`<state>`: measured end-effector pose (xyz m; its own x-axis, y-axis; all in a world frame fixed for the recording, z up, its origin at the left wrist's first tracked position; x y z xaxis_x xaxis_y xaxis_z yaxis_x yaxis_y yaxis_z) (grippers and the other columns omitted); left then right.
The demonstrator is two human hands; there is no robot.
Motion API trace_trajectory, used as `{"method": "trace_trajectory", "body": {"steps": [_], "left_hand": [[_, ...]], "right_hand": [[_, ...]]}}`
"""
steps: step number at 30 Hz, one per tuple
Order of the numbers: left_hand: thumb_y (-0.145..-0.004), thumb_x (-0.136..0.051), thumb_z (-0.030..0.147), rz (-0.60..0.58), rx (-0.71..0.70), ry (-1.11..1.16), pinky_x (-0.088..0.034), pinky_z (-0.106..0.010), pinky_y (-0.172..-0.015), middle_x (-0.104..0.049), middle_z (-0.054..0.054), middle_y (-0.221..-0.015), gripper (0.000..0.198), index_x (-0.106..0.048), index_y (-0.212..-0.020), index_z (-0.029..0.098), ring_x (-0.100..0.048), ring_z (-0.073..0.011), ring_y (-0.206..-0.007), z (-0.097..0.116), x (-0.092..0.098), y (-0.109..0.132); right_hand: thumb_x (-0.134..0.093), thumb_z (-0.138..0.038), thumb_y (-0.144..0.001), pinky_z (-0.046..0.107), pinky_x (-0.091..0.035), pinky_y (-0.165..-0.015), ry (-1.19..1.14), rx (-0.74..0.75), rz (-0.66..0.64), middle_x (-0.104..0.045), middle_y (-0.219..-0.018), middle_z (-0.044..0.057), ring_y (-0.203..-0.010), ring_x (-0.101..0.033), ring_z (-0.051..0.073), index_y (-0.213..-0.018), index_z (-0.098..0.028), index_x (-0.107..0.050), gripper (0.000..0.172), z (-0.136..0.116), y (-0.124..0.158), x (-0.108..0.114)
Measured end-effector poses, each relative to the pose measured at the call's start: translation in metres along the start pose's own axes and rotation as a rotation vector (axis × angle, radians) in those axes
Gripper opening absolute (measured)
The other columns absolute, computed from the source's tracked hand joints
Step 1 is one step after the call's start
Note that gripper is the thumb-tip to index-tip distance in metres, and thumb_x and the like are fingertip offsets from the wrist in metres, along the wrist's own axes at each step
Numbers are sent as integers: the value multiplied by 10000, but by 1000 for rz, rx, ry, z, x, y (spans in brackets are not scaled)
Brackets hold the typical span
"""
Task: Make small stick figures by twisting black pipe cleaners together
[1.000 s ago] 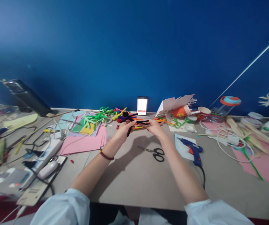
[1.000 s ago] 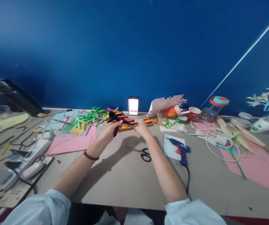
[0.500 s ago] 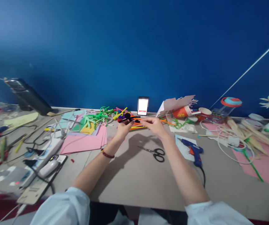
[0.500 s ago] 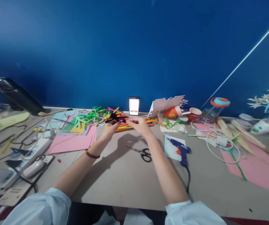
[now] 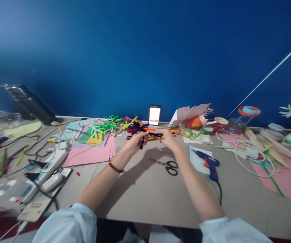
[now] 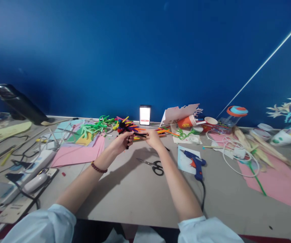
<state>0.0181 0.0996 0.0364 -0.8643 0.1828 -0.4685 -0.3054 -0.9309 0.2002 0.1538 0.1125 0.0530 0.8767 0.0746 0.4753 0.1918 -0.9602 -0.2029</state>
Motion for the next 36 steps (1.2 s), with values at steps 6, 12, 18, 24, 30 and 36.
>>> {"method": "trace_trajectory", "body": {"steps": [6, 12, 18, 24, 30, 36], "left_hand": [[-586, -760, 301, 35, -128, -102, -241, -205, -410, -382, 56, -516, 289, -513, -594, 151, -325, -40, -448, 6, 2, 1], [-588, -775, 371, 68, -204, -262, -199, -224, -409, -374, 58, -489, 358, -486, -552, 162, -298, -41, -426, 13, 8, 0], [-613, -743, 353, 187, -187, -467, -274, -244, -450, -466, 23, -470, 233, -612, -620, 160, -393, -94, -447, 10, 20, -4], [-639, -724, 413, 217, -225, -616, -304, -248, -486, -485, 14, -470, 268, -623, -610, 167, -412, -116, -485, 9, 20, -3], [-677, -697, 444, -83, -240, -503, -322, -249, -491, -484, 8, -501, 324, -565, -594, 160, -416, -99, -481, 4, -2, 1], [-657, -708, 414, -43, -271, -621, -342, -249, -509, -550, -8, -583, 281, -613, -670, 150, -466, -110, -526, -6, 4, -4]], "right_hand": [[-559, -99, -706, 317, -486, -782, 85, -4, 73, -749, -878, 58, -855, -671, 238, -831, -218, -775, 276, 0, 0, 14], [-597, -160, -740, 295, -479, -717, 163, 39, 84, -751, -886, 39, -823, -677, 241, -888, -223, -767, 234, 0, 0, 14], [-548, -54, -718, 318, -478, -828, 261, 30, 93, -740, -962, 44, -941, -667, 239, -922, -251, -760, 354, 3, -1, 18], [-566, -61, -720, 327, -478, -834, 292, -6, 129, -746, -925, 30, -924, -663, 237, -880, -272, -768, 333, 7, -2, 23], [-619, -235, -757, 283, -469, -689, 177, -24, 64, -743, -764, 41, -753, -659, 217, -770, -206, -773, 157, 8, 0, 28], [-639, -345, -745, 262, -450, -625, 55, 30, 131, -733, -759, 47, -723, -649, 203, -760, -173, -755, 207, -9, 6, 40]]}}
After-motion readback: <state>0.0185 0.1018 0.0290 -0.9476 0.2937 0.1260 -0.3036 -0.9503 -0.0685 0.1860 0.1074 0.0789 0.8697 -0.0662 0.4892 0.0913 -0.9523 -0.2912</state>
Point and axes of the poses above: each hand's wrist, its own y-axis away from the middle knuckle, its own x-axis out of the back of the hand, z = x × y, the point moved 7 cm from there along -y, towards the middle knuckle
